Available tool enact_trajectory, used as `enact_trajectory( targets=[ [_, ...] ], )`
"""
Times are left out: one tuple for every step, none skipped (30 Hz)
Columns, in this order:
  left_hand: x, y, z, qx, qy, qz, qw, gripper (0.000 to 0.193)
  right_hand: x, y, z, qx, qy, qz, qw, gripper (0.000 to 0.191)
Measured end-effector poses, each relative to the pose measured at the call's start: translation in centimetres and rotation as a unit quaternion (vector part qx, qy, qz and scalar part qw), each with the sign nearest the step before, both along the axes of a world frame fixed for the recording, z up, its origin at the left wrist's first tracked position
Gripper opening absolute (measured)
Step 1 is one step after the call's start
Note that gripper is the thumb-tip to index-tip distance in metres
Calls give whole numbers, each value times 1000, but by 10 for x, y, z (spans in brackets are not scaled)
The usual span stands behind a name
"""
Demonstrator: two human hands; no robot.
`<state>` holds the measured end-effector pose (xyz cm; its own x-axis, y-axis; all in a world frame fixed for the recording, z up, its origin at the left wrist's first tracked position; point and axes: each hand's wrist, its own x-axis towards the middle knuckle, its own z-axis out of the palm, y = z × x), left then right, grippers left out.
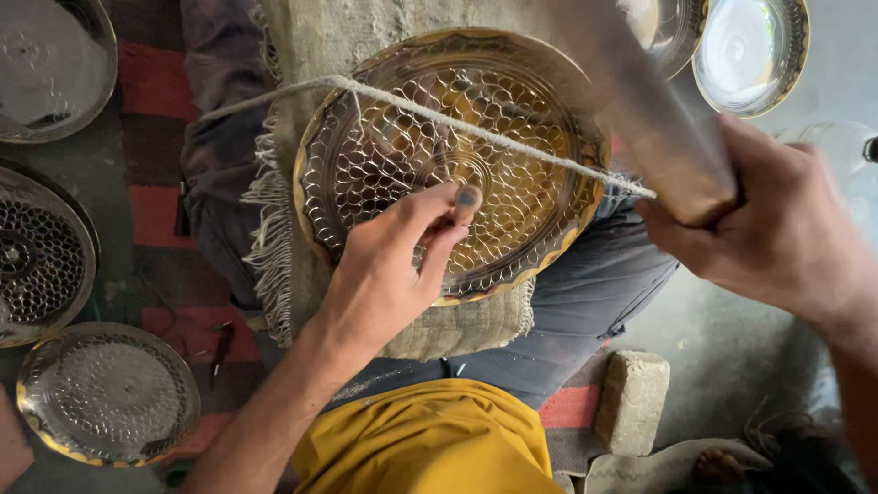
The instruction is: The person uses a hammer and a small metal punch to create a patterned texture on a brass plate. They repeatedly strike the punch with the hammer while holding the plate steady on a cushioned surface.
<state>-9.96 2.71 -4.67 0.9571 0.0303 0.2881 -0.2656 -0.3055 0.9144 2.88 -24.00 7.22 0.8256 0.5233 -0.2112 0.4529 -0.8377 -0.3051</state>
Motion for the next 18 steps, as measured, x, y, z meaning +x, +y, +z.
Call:
enact_trajectory(
  targets=[
    [-1, 0, 0, 13, -12, 5, 1000, 39, 2, 3, 6, 4, -42, 42, 998, 39],
    [-2, -1, -1, 9, -15, 13, 1000, 39, 4, 6, 12, 7, -83, 84, 993, 37],
    [-2, -2, -1, 4, -18, 21, 1000, 39, 5, 10, 16, 10, -123, 125, 984, 35],
    [-2, -2, -1, 0, -20, 29, 999, 39, 5, 14, 19, 11, -116, 120, 986, 34],
    [-2, -3, -1, -6, -17, 27, 999, 38, 6, 18, 22, 11, -109, 117, 987, 33],
    [-2, -3, 0, -12, -15, 27, 999, 38, 6, 21, 24, 12, -103, 114, 988, 32],
    [-1, -3, 0, -18, -14, 25, 999, 38, 7, 25, 26, 14, -98, 110, 989, 31],
    [-1, -3, 0, -12, -13, 25, 1000, 38, 8, 27, 28, 15, -91, 106, 990, 30],
    [-1, -3, 0, -6, -12, 24, 1000, 38, 8, 29, 29, 16, -85, 101, 991, 28],
    [-1, -2, 0, 0, -15, 21, 1000, 38, 9, 31, 29, -10, -127, 131, 983, 25],
    [0, -2, 0, 9, -22, 13, 1000, 38, 9, 32, 28, -36, -168, 162, 972, 21],
    [2, -1, -1, 16, -25, 7, 1000, 38, 9, 31, 28, -63, -203, 196, 957, 19],
    [3, 0, -1, 21, -23, 2, 1000, 39, 8, 30, 26, -38, -166, 146, 975, 21],
    [4, 0, -1, 30, -23, -8, 999, 38, 6, 29, 22, -12, -131, 94, 987, 23],
    [7, 1, -1, 43, -26, -17, 999, 38, 5, 26, 19, 15, -99, 43, 994, 25],
    [9, 2, -1, 56, -29, -26, 998, 38, 4, 22, 16, -8, -135, 81, 988, 23],
    [12, 4, -1, 68, -18, -46, 996, 39, 2, 17, 14, -32, -170, 116, 978, 21],
    [16, 5, -1, 76, -4, -68, 995, 39, -1, 10, 13, -60, -200, 149, 966, 19]
  ],
)
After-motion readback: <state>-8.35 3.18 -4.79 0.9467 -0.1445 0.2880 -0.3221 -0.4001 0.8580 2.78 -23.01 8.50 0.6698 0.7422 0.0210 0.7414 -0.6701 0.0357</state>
